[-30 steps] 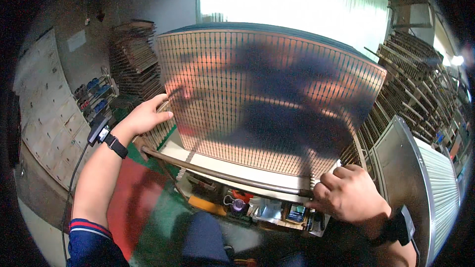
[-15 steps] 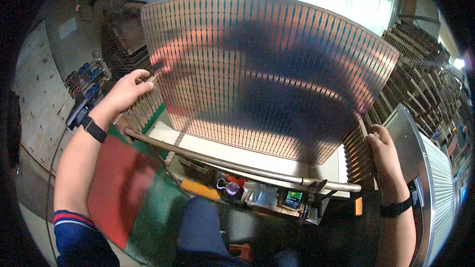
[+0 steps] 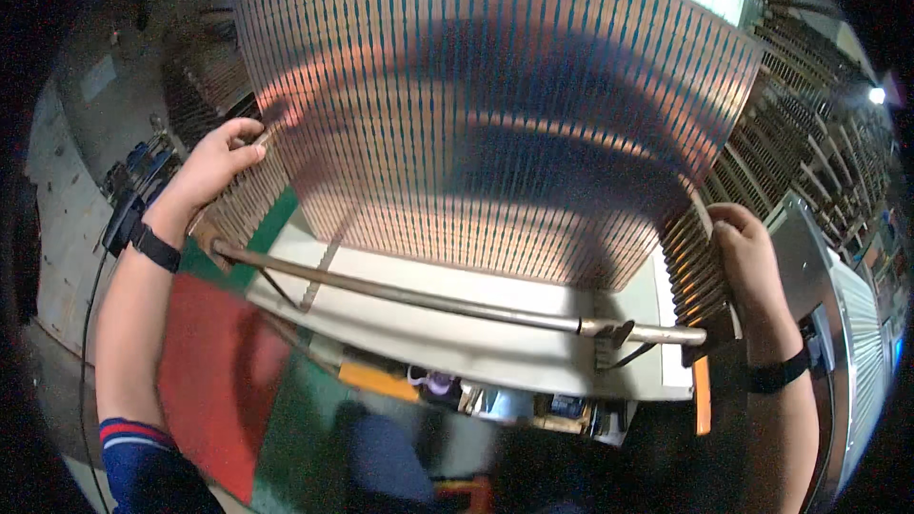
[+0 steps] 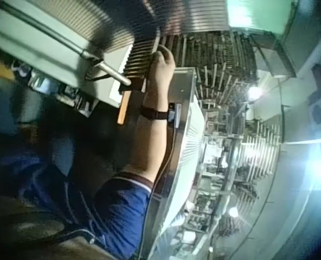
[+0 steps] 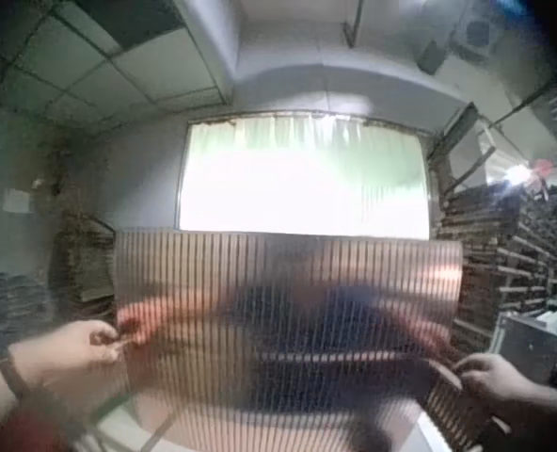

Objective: Inspecting and sorting large sheets of printed circuit boards in a factory environment.

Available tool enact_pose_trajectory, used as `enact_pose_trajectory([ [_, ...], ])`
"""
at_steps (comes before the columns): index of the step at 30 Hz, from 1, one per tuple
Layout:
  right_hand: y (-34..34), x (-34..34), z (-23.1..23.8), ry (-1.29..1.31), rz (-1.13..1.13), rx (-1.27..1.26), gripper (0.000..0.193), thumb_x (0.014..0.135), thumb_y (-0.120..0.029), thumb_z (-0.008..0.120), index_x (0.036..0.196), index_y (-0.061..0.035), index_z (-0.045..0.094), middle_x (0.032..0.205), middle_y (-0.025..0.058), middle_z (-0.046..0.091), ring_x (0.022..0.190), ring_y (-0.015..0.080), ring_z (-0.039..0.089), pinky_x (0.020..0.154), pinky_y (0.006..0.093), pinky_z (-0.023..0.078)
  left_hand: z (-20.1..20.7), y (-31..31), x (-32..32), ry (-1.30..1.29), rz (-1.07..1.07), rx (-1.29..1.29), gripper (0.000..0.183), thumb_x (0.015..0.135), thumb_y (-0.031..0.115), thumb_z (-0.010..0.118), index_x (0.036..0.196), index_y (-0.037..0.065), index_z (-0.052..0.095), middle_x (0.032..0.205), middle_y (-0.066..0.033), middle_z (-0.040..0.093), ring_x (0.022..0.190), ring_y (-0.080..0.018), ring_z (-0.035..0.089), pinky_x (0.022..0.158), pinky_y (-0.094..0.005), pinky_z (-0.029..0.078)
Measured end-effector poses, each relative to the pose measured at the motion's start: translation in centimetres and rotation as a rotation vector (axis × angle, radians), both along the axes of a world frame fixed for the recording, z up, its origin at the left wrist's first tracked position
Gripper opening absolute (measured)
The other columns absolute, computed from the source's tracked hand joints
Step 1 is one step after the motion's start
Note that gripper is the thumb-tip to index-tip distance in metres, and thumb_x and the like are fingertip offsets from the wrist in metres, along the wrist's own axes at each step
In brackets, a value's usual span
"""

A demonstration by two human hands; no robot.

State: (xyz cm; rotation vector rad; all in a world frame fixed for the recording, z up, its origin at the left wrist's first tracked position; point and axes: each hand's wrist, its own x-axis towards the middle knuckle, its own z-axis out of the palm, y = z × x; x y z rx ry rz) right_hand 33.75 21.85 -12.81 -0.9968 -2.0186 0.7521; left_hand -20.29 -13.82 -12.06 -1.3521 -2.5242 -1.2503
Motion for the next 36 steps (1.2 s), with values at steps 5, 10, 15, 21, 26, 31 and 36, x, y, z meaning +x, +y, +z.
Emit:
enact_pose_trajectory([
  [5, -1.4, -0.6, -0.5, -0.008, 0.027, 0.067, 0.025, 0.099, -0.008, 0.051, 0.115, 0.0051, 0.065, 0.103, 0.0062, 0.067, 0.096, 0.0130, 0.059, 0.087, 0.0267, 0.047, -1.0, -0.2, 0.2, -0.090, -0.147, 0.150, 0.060, 0.097, 0.018, 0.065, 0.149, 0.001, 0.042, 0.146, -0.0168, 0.051, 0.134, -0.0250, 0.050, 0.113, -0.0354, 0.037],
  [10, -2.4, 0.6, 0.0, 0.003, -0.007, -0.016, 0.025, 0.100, -0.007, 0.048, 0.117, 0.0035, 0.063, 0.105, 0.0067, 0.065, 0.097, 0.0155, 0.060, 0.089, 0.0275, 0.047, -0.2, 0.7, 0.9, -0.081, -0.205, 0.097, 0.070, 0.094, 0.020, 0.070, 0.151, -0.002, 0.037, 0.146, -0.0185, 0.051, 0.137, -0.0242, 0.047, 0.114, -0.0350, 0.036],
  [15, -0.9, 1.3, -1.2, 0.029, -0.104, 0.088, 0.046, 0.097, 0.000, 0.054, 0.142, -0.0021, 0.047, 0.133, 0.0082, 0.054, 0.111, 0.0173, 0.055, 0.099, 0.0313, 0.044, 0.5, -0.8, 0.1, 0.034, -0.111, -0.100, 0.075, 0.094, 0.029, 0.069, 0.152, -0.001, 0.034, 0.152, -0.0241, 0.043, 0.141, -0.0342, 0.043, 0.114, -0.0429, 0.039],
  [21, -3.5, -2.6, 14.1, 0.112, -0.311, 0.845, 0.046, 0.103, -0.009, 0.048, 0.149, -0.0039, 0.044, 0.147, 0.0106, 0.048, 0.131, 0.0220, 0.049, 0.106, 0.0360, 0.041, 0.9, -0.6, -0.1, 0.057, -0.149, -0.116, 0.081, 0.088, 0.038, 0.071, 0.151, 0.002, 0.034, 0.144, -0.0246, 0.048, 0.131, -0.0450, 0.047, 0.109, -0.0510, 0.041],
  [26, -12.8, -23.2, 25.7, -0.269, 0.118, 0.462, 0.040, 0.104, -0.018, 0.052, 0.140, -0.0015, 0.053, 0.148, 0.0175, 0.049, 0.136, 0.0302, 0.048, 0.114, 0.0393, 0.036, -1.1, 0.3, -1.4, -0.062, -0.273, 0.077, 0.073, 0.089, 0.030, 0.071, 0.147, 0.001, 0.039, 0.145, -0.0236, 0.047, 0.132, -0.0416, 0.047, 0.109, -0.0507, 0.041],
  [31, -11.6, -35.5, 25.3, -0.570, 0.187, 0.595, 0.046, 0.102, -0.024, 0.057, 0.144, -0.0060, 0.050, 0.150, 0.0221, 0.043, 0.140, 0.0396, 0.041, 0.118, 0.0454, 0.034, -2.6, -1.0, -2.9, -0.275, -0.396, 0.330, 0.064, 0.091, 0.025, 0.069, 0.144, 0.001, 0.042, 0.144, -0.0231, 0.048, 0.135, -0.0396, 0.046, 0.114, -0.0466, 0.036],
  [36, -10.3, -36.7, 23.6, -0.762, 0.216, 0.468, 0.057, 0.104, -0.041, 0.049, 0.150, -0.0082, 0.045, 0.155, 0.0224, 0.039, 0.145, 0.0395, 0.035, 0.120, 0.0465, 0.028, -6.7, -10.2, -5.9, -0.184, -0.323, 0.161, 0.051, 0.094, 0.028, 0.067, 0.136, 0.002, 0.053, 0.141, -0.0196, 0.052, 0.131, -0.0379, 0.051, 0.109, -0.0432, 0.042],
])
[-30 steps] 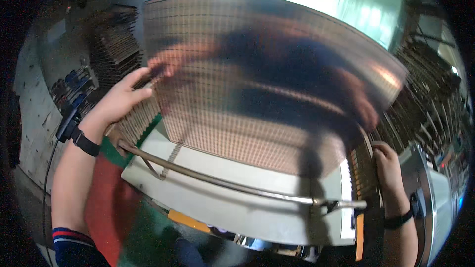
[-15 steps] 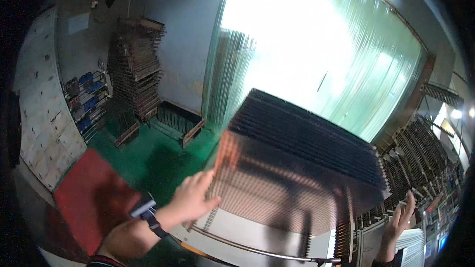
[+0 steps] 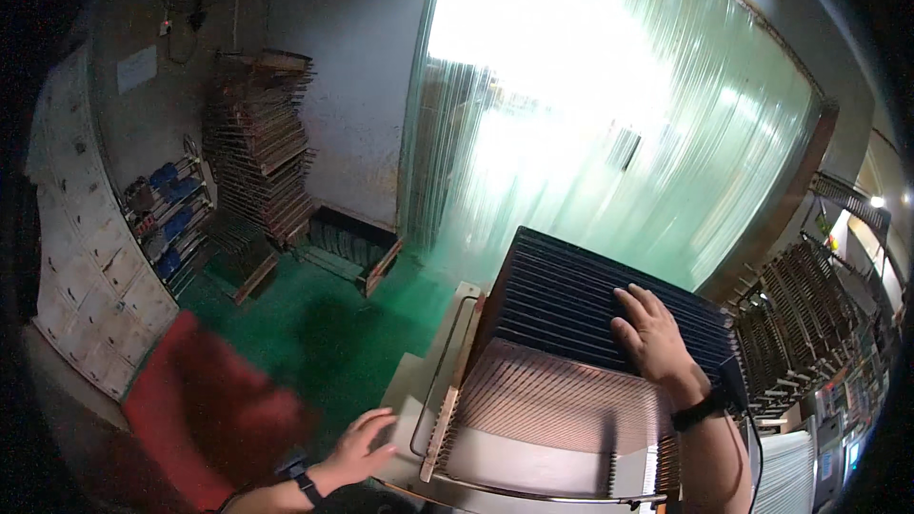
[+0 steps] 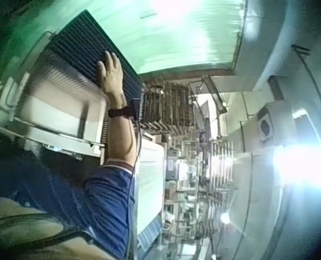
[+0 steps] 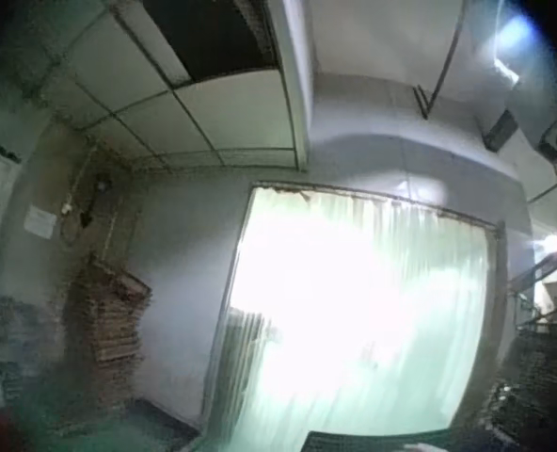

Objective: Inspecting and sorting large sheets of printed circuit boards in a factory environment.

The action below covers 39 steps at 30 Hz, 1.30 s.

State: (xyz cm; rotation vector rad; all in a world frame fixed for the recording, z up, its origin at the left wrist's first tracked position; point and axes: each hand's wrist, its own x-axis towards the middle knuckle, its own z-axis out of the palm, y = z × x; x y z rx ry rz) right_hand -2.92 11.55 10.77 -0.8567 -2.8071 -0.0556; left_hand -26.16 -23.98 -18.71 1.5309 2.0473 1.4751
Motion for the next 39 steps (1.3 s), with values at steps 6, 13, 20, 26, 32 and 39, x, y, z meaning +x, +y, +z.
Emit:
enact_pose_trajectory([
  [6, -0.4, 0.3, 0.2, 0.066, -0.019, 0.000, 0.055, 0.100, -0.034, 0.055, 0.146, -0.0063, 0.050, 0.151, 0.0240, 0.044, 0.142, 0.0410, 0.039, 0.119, 0.0467, 0.030, -15.8, -18.5, -3.3, -0.214, 0.255, -0.783, 0.056, 0.091, 0.042, 0.064, 0.132, 0.005, 0.061, 0.133, -0.0210, 0.059, 0.122, -0.0373, 0.058, 0.101, -0.0462, 0.048],
  [13, -0.4, -2.2, 0.7, 0.120, -0.004, -0.106, 0.055, 0.098, -0.030, 0.057, 0.145, -0.0035, 0.051, 0.153, 0.0212, 0.043, 0.141, 0.0388, 0.041, 0.119, 0.0458, 0.032, -20.9, -33.0, -2.9, -0.394, 0.122, -1.179, 0.061, 0.088, 0.046, 0.061, 0.134, 0.006, 0.062, 0.132, -0.0236, 0.060, 0.125, -0.0396, 0.056, 0.105, -0.0478, 0.046],
  [20, -2.7, -7.7, 5.5, 0.089, -0.225, -0.180, 0.045, 0.098, -0.021, 0.062, 0.136, 0.0005, 0.055, 0.133, 0.0169, 0.062, 0.126, 0.0292, 0.057, 0.110, 0.0392, 0.041, -18.1, -24.0, -18.0, -0.386, -0.079, -0.956, 0.052, 0.091, 0.041, 0.063, 0.128, 0.005, 0.064, 0.127, -0.0221, 0.064, 0.121, -0.0375, 0.059, 0.101, -0.0463, 0.048],
  [26, -9.7, -34.4, 1.7, 0.133, 0.156, -0.557, 0.044, 0.100, -0.019, 0.064, 0.140, -0.0055, 0.054, 0.133, 0.0172, 0.063, 0.118, 0.0264, 0.064, 0.101, 0.0410, 0.052, -14.6, -24.8, -36.3, -0.157, -0.228, -0.926, 0.047, 0.090, 0.034, 0.063, 0.127, 0.005, 0.064, 0.124, -0.0204, 0.067, 0.116, -0.0370, 0.063, 0.100, -0.0456, 0.050],
  [32, -11.6, -54.4, -19.8, -0.315, 0.294, -0.235, 0.048, 0.093, -0.035, 0.065, 0.132, -0.0061, 0.060, 0.117, 0.0220, 0.069, 0.105, 0.0413, 0.067, 0.091, 0.0501, 0.054, -2.6, -23.2, -55.8, -0.221, -0.415, -0.933, 0.045, 0.095, 0.030, 0.066, 0.133, 0.007, 0.062, 0.128, -0.0128, 0.068, 0.120, -0.0253, 0.063, 0.103, -0.0391, 0.048],
  [39, -17.1, -52.7, -40.1, -0.683, 0.584, -0.731, 0.051, 0.094, -0.038, 0.063, 0.134, -0.0059, 0.057, 0.118, 0.0239, 0.067, 0.109, 0.0429, 0.063, 0.093, 0.0507, 0.051, 20.2, -4.0, -60.8, 0.093, -0.431, -0.688, 0.054, 0.096, 0.035, 0.066, 0.139, 0.006, 0.054, 0.125, -0.0132, 0.065, 0.108, -0.0212, 0.065, 0.095, -0.0371, 0.052],
])
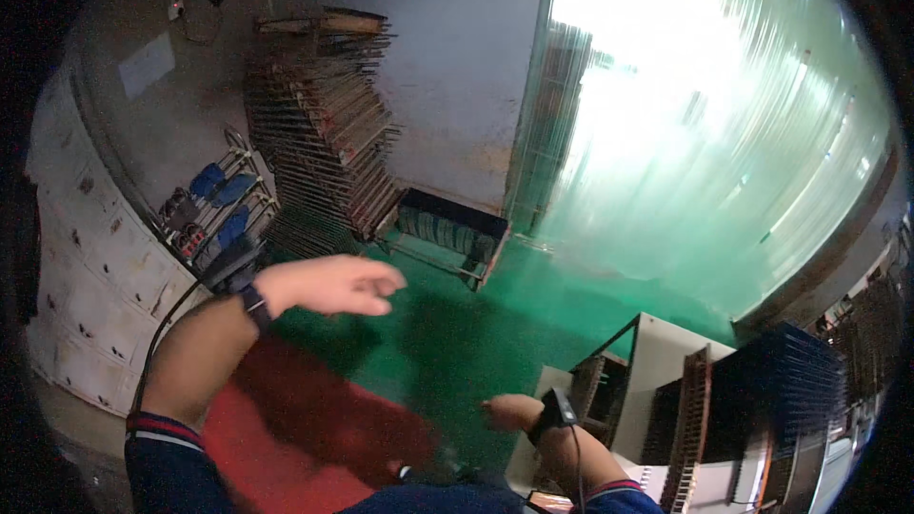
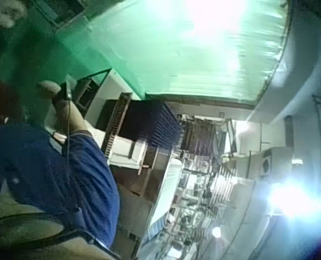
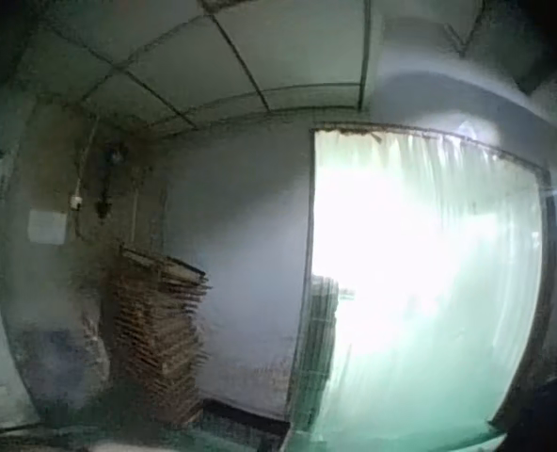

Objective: Inspecting and sorting large sheets of printed circuit boards in a factory environment.

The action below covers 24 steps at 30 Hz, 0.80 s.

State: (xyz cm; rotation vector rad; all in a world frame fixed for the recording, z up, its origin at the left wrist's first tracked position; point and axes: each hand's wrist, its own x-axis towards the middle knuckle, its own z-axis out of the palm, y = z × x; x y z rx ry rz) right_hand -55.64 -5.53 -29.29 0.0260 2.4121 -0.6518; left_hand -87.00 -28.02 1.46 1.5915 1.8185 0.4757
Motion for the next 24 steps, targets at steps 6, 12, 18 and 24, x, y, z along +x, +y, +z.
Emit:
enact_pose_trajectory([
  [6, 7.4, -0.8, -1.1, 0.028, -0.186, -0.166, 0.051, 0.094, -0.038, 0.063, 0.133, -0.0047, 0.058, 0.121, 0.0241, 0.066, 0.112, 0.0431, 0.062, 0.096, 0.0502, 0.050, -0.9, 22.6, 4.2, -0.028, -0.219, 0.090, 0.060, 0.094, 0.046, 0.064, 0.138, 0.006, 0.054, 0.126, -0.0171, 0.066, 0.114, -0.0325, 0.064, 0.098, -0.0409, 0.050],
  [12, 21.9, -3.7, -2.5, 0.066, -0.130, -0.088, 0.052, 0.094, -0.040, 0.063, 0.133, -0.0065, 0.058, 0.121, 0.0224, 0.066, 0.114, 0.0426, 0.062, 0.094, 0.0520, 0.051, -21.4, 31.7, 5.9, 0.136, -0.352, -0.050, 0.043, 0.092, 0.035, 0.063, 0.122, 0.005, 0.063, 0.111, -0.0225, 0.066, 0.105, -0.0410, 0.063, 0.090, -0.0492, 0.052],
  [18, 40.0, -7.0, 2.4, 0.047, -0.343, 0.028, 0.052, 0.092, -0.040, 0.063, 0.133, -0.0083, 0.059, 0.123, 0.0222, 0.066, 0.115, 0.0413, 0.062, 0.095, 0.0502, 0.052, -28.1, 34.9, 3.3, -0.079, -0.324, -0.115, 0.047, 0.096, 0.036, 0.060, 0.130, 0.004, 0.059, 0.123, -0.0202, 0.065, 0.116, -0.0373, 0.062, 0.099, -0.0448, 0.050],
  [24, 58.2, -13.8, 13.3, 0.119, -0.654, 0.371, 0.042, 0.091, -0.035, 0.062, 0.122, -0.0061, 0.066, 0.116, 0.0211, 0.069, 0.108, 0.0392, 0.066, 0.092, 0.0496, 0.054, -26.0, 40.4, -6.2, -0.186, -0.124, -0.365, 0.053, 0.096, 0.043, 0.061, 0.134, 0.006, 0.060, 0.128, -0.0173, 0.065, 0.118, -0.0319, 0.063, 0.100, -0.0406, 0.050],
])
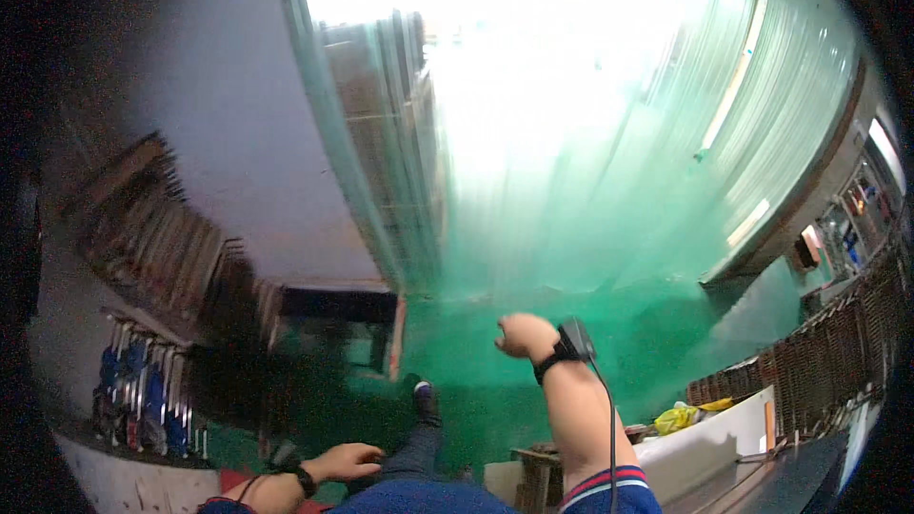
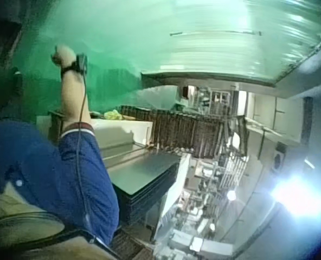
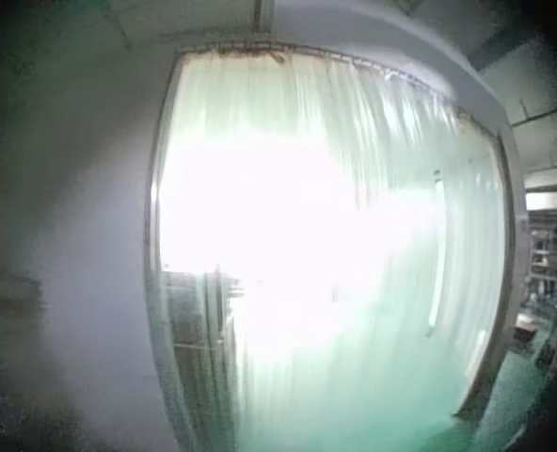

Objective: Inspecting and sorting large sheets of printed circuit boards in a factory environment.

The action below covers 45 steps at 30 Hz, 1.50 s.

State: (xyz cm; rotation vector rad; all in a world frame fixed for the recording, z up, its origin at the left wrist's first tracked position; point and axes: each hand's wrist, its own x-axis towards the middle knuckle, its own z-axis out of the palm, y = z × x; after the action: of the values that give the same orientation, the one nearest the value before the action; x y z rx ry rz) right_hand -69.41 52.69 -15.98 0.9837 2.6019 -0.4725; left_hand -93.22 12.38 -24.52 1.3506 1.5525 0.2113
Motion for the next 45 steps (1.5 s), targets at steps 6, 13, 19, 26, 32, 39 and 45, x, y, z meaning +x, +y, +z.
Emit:
enact_pose_trajectory([
  [6, 15.5, -8.4, 9.9, 0.004, -0.088, 0.376, 0.034, 0.092, -0.028, 0.059, 0.117, -0.0057, 0.065, 0.125, 0.0176, 0.065, 0.120, 0.0365, 0.059, 0.097, 0.0486, 0.051, -2.3, 15.5, -12.1, 0.097, -0.136, 0.057, 0.042, 0.089, 0.037, 0.061, 0.117, 0.006, 0.066, 0.111, -0.0165, 0.071, 0.105, -0.0339, 0.067, 0.090, -0.0432, 0.053],
  [13, 27.3, -12.6, 6.6, 0.237, 0.215, 0.787, 0.032, 0.094, -0.019, 0.054, 0.123, -0.0085, 0.064, 0.140, 0.0118, 0.056, 0.142, 0.0292, 0.041, 0.119, 0.0483, 0.031, 3.9, 40.9, -13.2, 0.454, -0.485, 0.262, 0.040, 0.086, 0.032, 0.064, 0.122, 0.013, 0.066, 0.112, -0.0136, 0.070, 0.106, -0.0322, 0.068, 0.085, -0.0466, 0.054],
  [19, 40.4, -11.7, 5.4, 0.203, 0.476, 0.932, 0.029, 0.095, -0.015, 0.051, 0.119, -0.0103, 0.066, 0.143, 0.0087, 0.056, 0.145, 0.0235, 0.038, 0.125, 0.0452, 0.023, -1.7, 60.0, -8.3, 0.788, -0.967, 0.372, 0.018, 0.086, 0.023, 0.063, 0.102, 0.021, 0.070, 0.107, -0.0018, 0.070, 0.107, -0.0277, 0.068, 0.090, -0.0503, 0.053],
  [26, 59.2, -6.3, 5.6, 0.257, 0.241, 1.059, 0.028, 0.098, -0.015, 0.049, 0.113, -0.0053, 0.070, 0.142, 0.0138, 0.057, 0.144, 0.0263, 0.039, 0.126, 0.0409, 0.020, 4.2, 73.5, -2.3, 0.597, -0.555, 0.988, 0.015, 0.084, 0.022, 0.062, 0.097, 0.016, 0.068, 0.105, -0.0030, 0.065, 0.123, -0.0235, 0.055, 0.115, -0.0510, 0.032],
  [32, 74.4, -3.0, 9.4, 0.259, 0.040, 0.976, 0.027, 0.088, -0.012, 0.055, 0.107, -0.0048, 0.073, 0.143, 0.0188, 0.055, 0.144, 0.0350, 0.038, 0.125, 0.0465, 0.021, 1.9, 79.7, -8.8, 0.887, -0.108, 0.817, 0.014, 0.077, 0.023, 0.067, 0.091, 0.020, 0.070, 0.100, -0.0001, 0.065, 0.114, -0.0237, 0.056, 0.115, -0.0565, 0.024],
  [39, 92.9, 7.3, 10.9, 0.157, -0.145, 1.293, 0.031, 0.086, -0.005, 0.053, 0.112, 0.0018, 0.069, 0.153, 0.0218, 0.042, 0.148, 0.0403, 0.028, 0.124, 0.0516, 0.018, -4.2, 83.5, -15.2, 0.976, 0.109, 0.188, 0.024, 0.077, 0.029, 0.066, 0.096, 0.016, 0.074, 0.103, -0.0097, 0.069, 0.111, -0.0335, 0.060, 0.113, -0.0709, 0.022],
  [45, 97.4, 16.9, 16.2, -0.164, -0.576, 1.182, 0.027, 0.091, -0.005, 0.051, 0.110, 0.0001, 0.068, 0.149, 0.0204, 0.047, 0.147, 0.0404, 0.030, 0.124, 0.0532, 0.020, -4.1, 92.4, -18.3, 0.506, 0.244, -0.273, 0.040, 0.088, 0.034, 0.056, 0.119, 0.014, 0.070, 0.125, -0.0132, 0.068, 0.121, -0.0329, 0.062, 0.113, -0.0666, 0.025],
])
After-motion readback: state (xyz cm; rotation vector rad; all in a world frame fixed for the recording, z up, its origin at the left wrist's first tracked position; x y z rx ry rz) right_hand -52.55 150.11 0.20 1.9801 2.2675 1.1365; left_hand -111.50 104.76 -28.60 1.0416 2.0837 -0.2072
